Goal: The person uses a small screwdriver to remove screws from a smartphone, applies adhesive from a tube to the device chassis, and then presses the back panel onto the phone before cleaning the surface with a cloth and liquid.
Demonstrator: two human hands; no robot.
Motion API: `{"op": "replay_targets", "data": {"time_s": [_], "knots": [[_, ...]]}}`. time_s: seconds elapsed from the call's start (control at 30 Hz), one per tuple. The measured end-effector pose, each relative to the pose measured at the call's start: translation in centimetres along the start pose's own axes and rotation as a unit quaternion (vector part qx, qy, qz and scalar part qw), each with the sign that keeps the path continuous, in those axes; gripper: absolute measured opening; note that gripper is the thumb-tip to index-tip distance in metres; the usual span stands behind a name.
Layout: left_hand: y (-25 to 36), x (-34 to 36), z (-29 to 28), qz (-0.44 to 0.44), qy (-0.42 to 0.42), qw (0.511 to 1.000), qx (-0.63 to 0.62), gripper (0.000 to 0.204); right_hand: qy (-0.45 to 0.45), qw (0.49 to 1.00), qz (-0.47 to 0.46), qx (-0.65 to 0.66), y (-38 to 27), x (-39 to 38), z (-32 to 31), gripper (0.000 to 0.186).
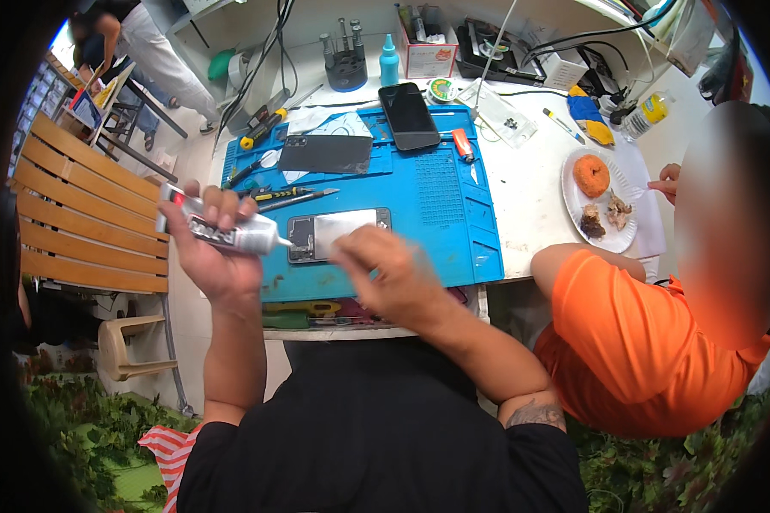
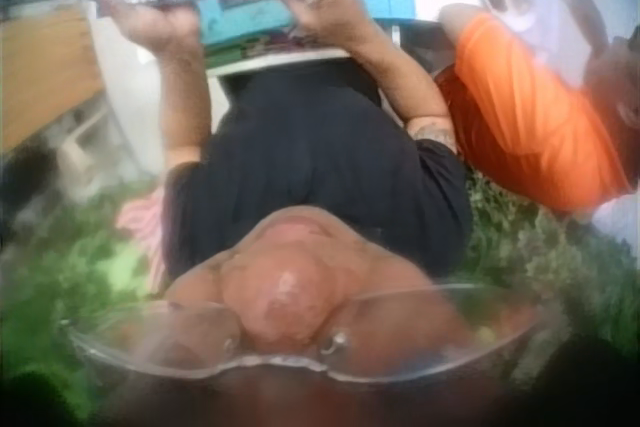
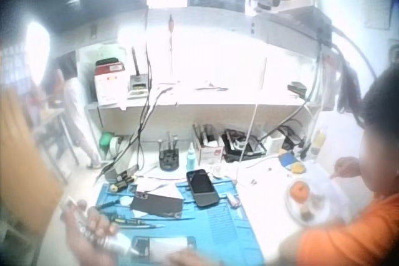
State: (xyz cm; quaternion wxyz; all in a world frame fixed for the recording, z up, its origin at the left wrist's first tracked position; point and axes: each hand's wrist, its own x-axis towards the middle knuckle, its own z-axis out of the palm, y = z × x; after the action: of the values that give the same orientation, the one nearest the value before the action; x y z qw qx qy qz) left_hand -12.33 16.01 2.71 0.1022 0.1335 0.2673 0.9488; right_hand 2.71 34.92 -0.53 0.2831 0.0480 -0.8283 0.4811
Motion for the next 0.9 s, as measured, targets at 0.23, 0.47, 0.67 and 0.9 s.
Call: {"op": "replay_targets", "data": {"time_s": [0.23,0.47,0.67,0.9], "knots": [[1.2,3.2,-1.1,0.031,0.089,0.994,0.058,0.042,-0.048,0.947,0.032,-0.316,7.7,1.9,-6.2,0.022],[0.9,3.8,-4.8,0.018,-0.011,0.995,0.100,0.043,-0.026,0.962,-0.016,-0.273,4.7,1.4,-5.4,0.031],[-2.3,5.2,-2.1,-0.053,-0.086,0.991,0.092,0.047,-0.014,0.981,0.039,-0.192,4.2,-1.9,-3.3,0.031],[-11.3,5.1,3.0,-0.162,-0.149,0.969,0.111,0.045,0.006,0.985,0.050,-0.163,4.6,-2.5,-3.3,0.049]]}}
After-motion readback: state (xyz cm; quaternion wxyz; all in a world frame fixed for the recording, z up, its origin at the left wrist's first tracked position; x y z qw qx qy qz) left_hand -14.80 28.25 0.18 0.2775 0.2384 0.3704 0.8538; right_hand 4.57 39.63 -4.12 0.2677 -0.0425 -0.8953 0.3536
